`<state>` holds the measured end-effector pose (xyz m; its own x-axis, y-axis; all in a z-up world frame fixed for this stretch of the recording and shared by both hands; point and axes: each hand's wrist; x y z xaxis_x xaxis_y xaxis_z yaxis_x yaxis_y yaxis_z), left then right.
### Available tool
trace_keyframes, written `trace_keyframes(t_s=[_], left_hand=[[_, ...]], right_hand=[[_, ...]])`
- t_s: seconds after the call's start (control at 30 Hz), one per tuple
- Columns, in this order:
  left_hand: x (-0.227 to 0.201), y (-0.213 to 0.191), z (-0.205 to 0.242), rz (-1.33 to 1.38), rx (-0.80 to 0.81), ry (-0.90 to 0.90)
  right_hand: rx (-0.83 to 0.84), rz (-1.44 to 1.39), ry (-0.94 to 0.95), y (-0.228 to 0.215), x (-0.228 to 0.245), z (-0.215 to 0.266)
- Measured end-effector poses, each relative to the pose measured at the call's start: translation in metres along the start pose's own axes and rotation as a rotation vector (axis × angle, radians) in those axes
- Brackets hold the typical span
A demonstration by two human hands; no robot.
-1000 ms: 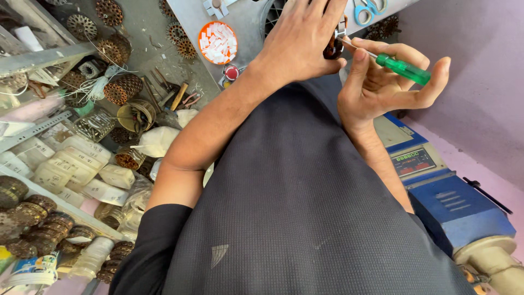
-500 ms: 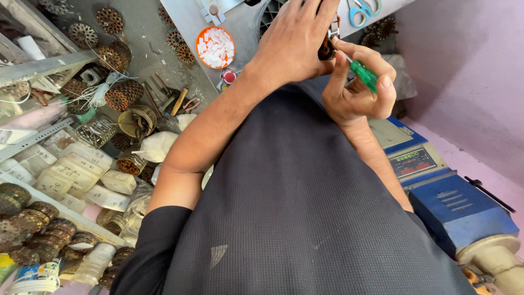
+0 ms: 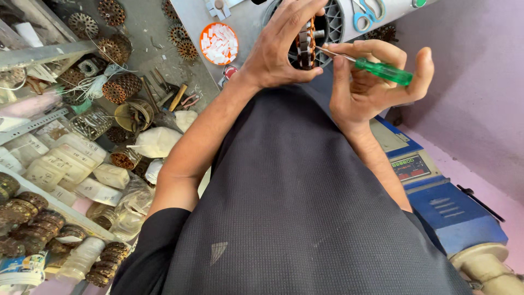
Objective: The person inserts small white plastic pieces into the slots of a copper-wound motor stator using a green-handled screwdriver to push them in. The person then removes the stator from the machine and places it on the workbench.
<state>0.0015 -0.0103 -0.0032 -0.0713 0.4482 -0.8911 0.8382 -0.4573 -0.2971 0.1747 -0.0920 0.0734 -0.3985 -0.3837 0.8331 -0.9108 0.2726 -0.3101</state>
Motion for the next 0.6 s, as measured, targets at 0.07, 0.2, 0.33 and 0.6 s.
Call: trace_keyframes(t_s=[0.07, 0.2, 0.33, 0.6], left_hand=[[0.004, 0.002, 0.001, 0.009, -0.004, 0.005], [0.002, -0.003, -0.002, -0.011, -0.014, 0.075], [-0.002, -0.017, -0.004, 0.118, 0.003, 0.000], [0.014, -0.029, -0.008, 0.497, 0.073, -0.115]], right_hand=[[0.021, 0.027, -0.045, 0.005, -0.001, -0.003], [0.013, 0.081, -0.132, 0.013, -0.008, -0.007], [0.014, 0.119, -0.232, 0.017, -0.019, -0.006], [0.183, 0.128, -0.078, 0.009, 0.001, -0.030]])
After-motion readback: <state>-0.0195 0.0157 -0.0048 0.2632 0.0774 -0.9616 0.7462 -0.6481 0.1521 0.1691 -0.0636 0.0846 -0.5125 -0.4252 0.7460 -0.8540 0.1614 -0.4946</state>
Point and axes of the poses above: each hand's wrist, its own z-axis away from the middle knuckle, its own y-axis out of the palm, x = y × z, and after that the axes turned 3 degrees about z, right-handed
